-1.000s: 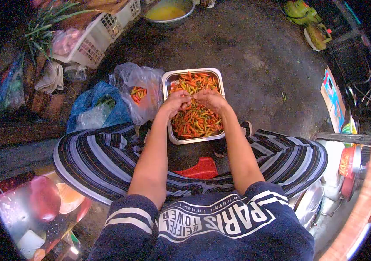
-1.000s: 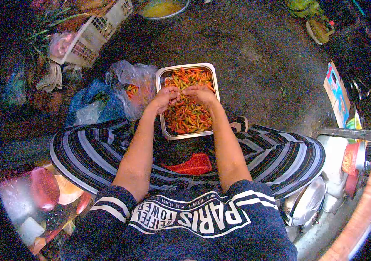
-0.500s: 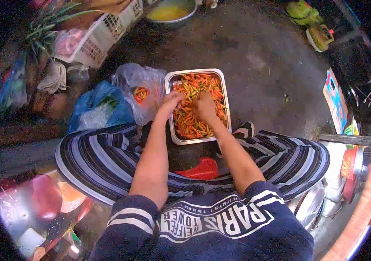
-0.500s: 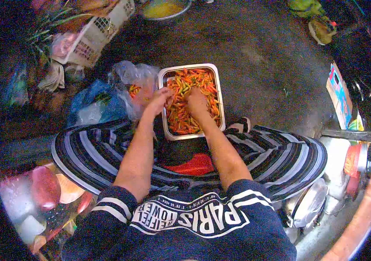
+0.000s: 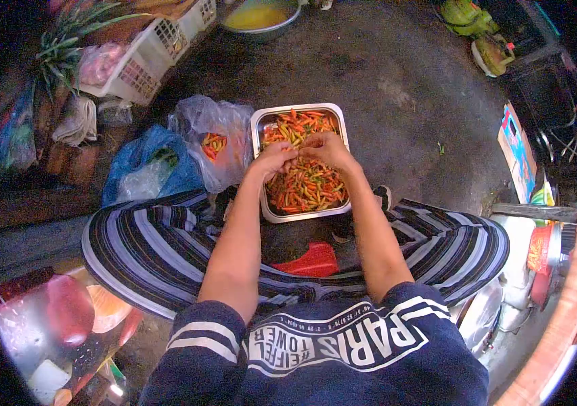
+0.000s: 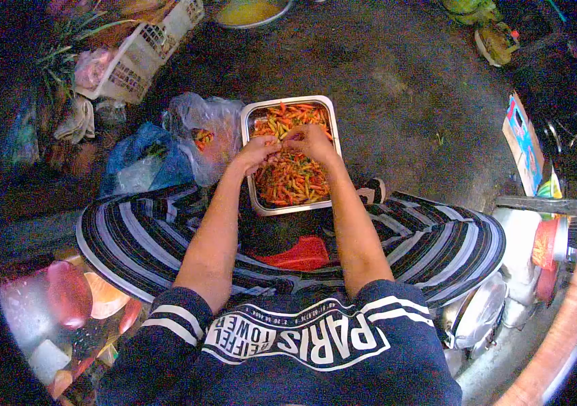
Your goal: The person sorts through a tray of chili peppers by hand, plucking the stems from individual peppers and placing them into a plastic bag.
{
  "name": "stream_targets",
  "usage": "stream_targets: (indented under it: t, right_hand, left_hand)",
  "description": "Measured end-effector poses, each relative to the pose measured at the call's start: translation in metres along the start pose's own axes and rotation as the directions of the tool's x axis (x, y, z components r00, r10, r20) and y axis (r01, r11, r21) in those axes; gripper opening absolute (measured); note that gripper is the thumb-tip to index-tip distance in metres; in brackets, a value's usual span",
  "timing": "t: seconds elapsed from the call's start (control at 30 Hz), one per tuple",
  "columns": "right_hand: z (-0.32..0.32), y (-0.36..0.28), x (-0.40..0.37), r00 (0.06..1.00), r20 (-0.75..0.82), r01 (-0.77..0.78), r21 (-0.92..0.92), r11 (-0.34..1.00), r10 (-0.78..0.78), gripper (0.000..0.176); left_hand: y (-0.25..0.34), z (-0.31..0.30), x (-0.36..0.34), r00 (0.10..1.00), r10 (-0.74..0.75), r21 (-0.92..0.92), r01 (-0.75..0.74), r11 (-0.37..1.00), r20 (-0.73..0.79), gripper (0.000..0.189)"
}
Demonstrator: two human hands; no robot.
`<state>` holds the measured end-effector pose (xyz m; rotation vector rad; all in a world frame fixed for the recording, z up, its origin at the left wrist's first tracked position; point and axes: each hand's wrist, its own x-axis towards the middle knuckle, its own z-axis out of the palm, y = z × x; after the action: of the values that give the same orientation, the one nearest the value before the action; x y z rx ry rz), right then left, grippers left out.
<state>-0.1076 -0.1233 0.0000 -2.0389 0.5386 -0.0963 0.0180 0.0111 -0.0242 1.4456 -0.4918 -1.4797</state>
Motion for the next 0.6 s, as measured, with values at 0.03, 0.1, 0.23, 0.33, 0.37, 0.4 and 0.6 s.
stream_targets:
  t: [0.03, 0.1, 0.23, 0.33, 0.37, 0.4, 0.6]
  right_hand:
    - [-0.002, 0.004, 0.001, 0.999, 0.020, -0.029, 0.049, 0.998, 0.028, 0.012]
    - [-0.003, 0.011, 0.001, 0.997, 0.051, -0.069, 0.067, 0.995, 0.066, 0.013]
    - [-0.010, 0.010, -0.006, 0.947, 0.176, -0.318, 0.382, 0.867, 0.270, 0.014]
    - [-0.016, -0.003, -0.016, 0.881, 0.312, -0.464, 0.718, 0.519, 0.356, 0.014]
    - [-0.015, -0.001, -0.016, 0.881, 0.311, -0.464, 0.718, 0.519, 0.357, 0.014]
    - [-0.013, 0.003, -0.016, 0.875, 0.323, -0.472, 0.736, 0.485, 0.362, 0.013]
    - [-0.012, 0.018, -0.015, 0.882, 0.362, -0.450, 0.838, 0.310, 0.301, 0.012]
  left_hand:
    - [0.001, 0.001, 0.000, 1.000, 0.000, 0.001, 0.000, 1.000, -0.001, 0.007]
    - [0.004, 0.005, -0.001, 1.000, 0.022, 0.041, -0.021, 0.999, -0.012, 0.008]
    - [0.010, 0.011, -0.005, 1.000, 0.012, -0.071, -0.011, 0.997, 0.008, 0.007]
    - [0.012, 0.013, -0.003, 0.999, 0.050, -0.093, -0.048, 0.995, 0.019, 0.007]
    - [0.011, 0.012, -0.002, 0.996, 0.066, -0.105, -0.060, 0.993, 0.056, 0.009]
    - [0.009, 0.011, 0.000, 0.992, 0.082, -0.117, -0.071, 0.991, 0.092, 0.011]
    - [0.006, 0.011, 0.001, 0.993, 0.057, -0.183, -0.037, 0.982, 0.104, 0.015]
